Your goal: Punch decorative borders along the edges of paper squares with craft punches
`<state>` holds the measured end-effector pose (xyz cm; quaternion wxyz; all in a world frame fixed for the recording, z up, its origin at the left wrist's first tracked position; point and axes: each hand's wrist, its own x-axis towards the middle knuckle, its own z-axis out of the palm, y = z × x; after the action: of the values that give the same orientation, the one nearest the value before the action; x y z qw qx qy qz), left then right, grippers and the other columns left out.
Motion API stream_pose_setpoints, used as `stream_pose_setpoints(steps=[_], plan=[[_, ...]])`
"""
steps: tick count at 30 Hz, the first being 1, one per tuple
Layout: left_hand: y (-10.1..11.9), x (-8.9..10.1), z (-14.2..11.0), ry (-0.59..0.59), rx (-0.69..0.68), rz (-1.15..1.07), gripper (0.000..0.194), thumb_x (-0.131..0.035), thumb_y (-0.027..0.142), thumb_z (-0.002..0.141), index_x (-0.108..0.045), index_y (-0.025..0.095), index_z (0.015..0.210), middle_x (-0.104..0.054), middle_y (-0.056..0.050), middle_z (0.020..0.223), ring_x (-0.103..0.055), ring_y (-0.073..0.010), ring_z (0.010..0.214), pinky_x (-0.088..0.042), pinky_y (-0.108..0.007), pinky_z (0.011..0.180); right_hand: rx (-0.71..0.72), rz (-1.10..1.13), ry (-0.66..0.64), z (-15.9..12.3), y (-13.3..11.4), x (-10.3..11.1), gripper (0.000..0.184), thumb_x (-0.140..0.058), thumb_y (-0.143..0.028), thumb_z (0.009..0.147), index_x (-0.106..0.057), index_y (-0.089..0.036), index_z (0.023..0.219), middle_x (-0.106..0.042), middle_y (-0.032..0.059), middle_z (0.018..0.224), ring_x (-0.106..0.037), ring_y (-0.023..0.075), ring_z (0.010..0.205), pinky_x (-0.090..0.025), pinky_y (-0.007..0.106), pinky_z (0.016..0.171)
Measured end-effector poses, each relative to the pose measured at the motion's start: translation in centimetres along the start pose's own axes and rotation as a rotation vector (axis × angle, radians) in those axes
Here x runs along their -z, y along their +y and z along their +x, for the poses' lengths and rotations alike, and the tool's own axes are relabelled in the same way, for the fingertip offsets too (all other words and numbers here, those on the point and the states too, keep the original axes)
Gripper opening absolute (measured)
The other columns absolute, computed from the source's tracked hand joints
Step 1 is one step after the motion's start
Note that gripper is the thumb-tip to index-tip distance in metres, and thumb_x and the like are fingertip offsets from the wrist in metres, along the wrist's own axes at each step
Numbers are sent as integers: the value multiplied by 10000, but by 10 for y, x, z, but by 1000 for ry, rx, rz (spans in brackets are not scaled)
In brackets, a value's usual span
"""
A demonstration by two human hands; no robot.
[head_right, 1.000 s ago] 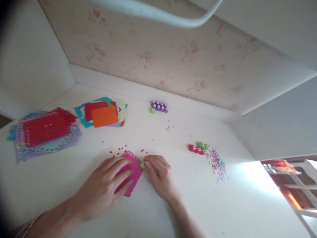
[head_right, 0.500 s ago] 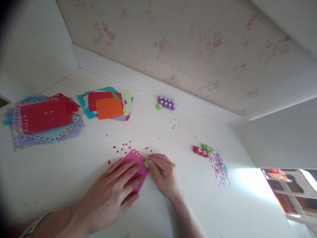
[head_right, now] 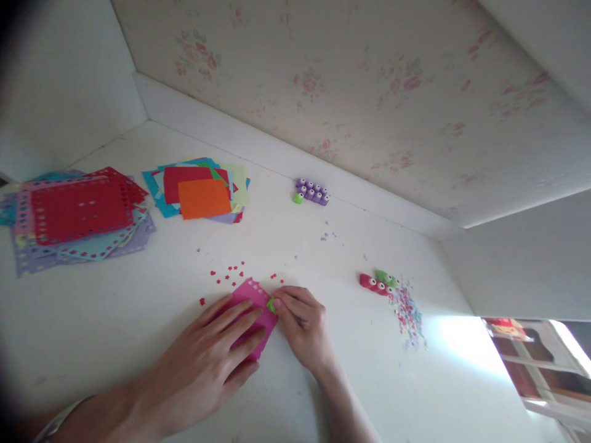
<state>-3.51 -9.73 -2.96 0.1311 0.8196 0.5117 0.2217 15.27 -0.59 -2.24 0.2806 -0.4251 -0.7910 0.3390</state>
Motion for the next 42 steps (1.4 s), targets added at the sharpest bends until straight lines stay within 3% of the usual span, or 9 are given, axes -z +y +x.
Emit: stream_pose_setpoints(steps=[4,13,22,29,32,36,42], plan=[[1,0,1,0,8,-13,356,-471,371,973,-584,231,1280,-629,-53,1277,-490,-279,1272,-266,-516,1148,-16,-9,-19,1,-1,-2,237,-582,-281,942,-735,-281,1121,-703,69,1163,-646,237,1085,-554,405,929],[4,6,2,10,-9,8,323,-473,328,964,-612,224,1236,-639,-72,1241,-534,-272,1204,-303,-532,1127,-5,-42,-39,5,-9,-4,223,-570,-264,940,-758,-286,1058,-752,40,1059,-669,241,1038,-541,436,933],[7,8,4,16,-17,16,286,-492,323,952,-647,221,1169,-661,-67,1186,-558,-267,1164,-371,-507,1089,-32,19,47,2,-1,-5,223,-561,-312,948,-760,-264,1038,-749,51,1071,-674,234,1056,-543,426,942],[4,8,4,12,-16,34,281,-514,356,942,-665,234,1144,-654,-63,1223,-566,-270,1168,-393,-499,1076,-62,-113,214,6,17,23,253,-550,-364,947,-764,-229,958,-731,86,1064,-678,232,998,-556,411,910],[3,8,5,17,-20,34,278,-520,361,939,-667,241,1141,-653,-55,1232,-566,-267,1175,-393,-495,1080,-89,-170,289,4,20,35,304,-506,-383,968,-726,-205,1079,-718,103,1067,-683,218,944,-581,359,823],[2,9,5,14,-18,27,283,-530,373,934,-667,252,1150,-653,-50,1240,-571,-265,1172,-398,-494,1079,-66,-242,208,3,18,43,268,-582,-391,926,-727,-211,1062,-707,96,1021,-681,183,765,-575,269,575],[1,6,4,25,-19,37,283,-539,372,932,-665,266,1161,-655,-34,1245,-567,-253,1184,-389,-483,1088,-25,-278,175,7,15,58,181,-590,-309,911,-758,-240,913,-738,54,960,-704,200,849,-591,301,706]])
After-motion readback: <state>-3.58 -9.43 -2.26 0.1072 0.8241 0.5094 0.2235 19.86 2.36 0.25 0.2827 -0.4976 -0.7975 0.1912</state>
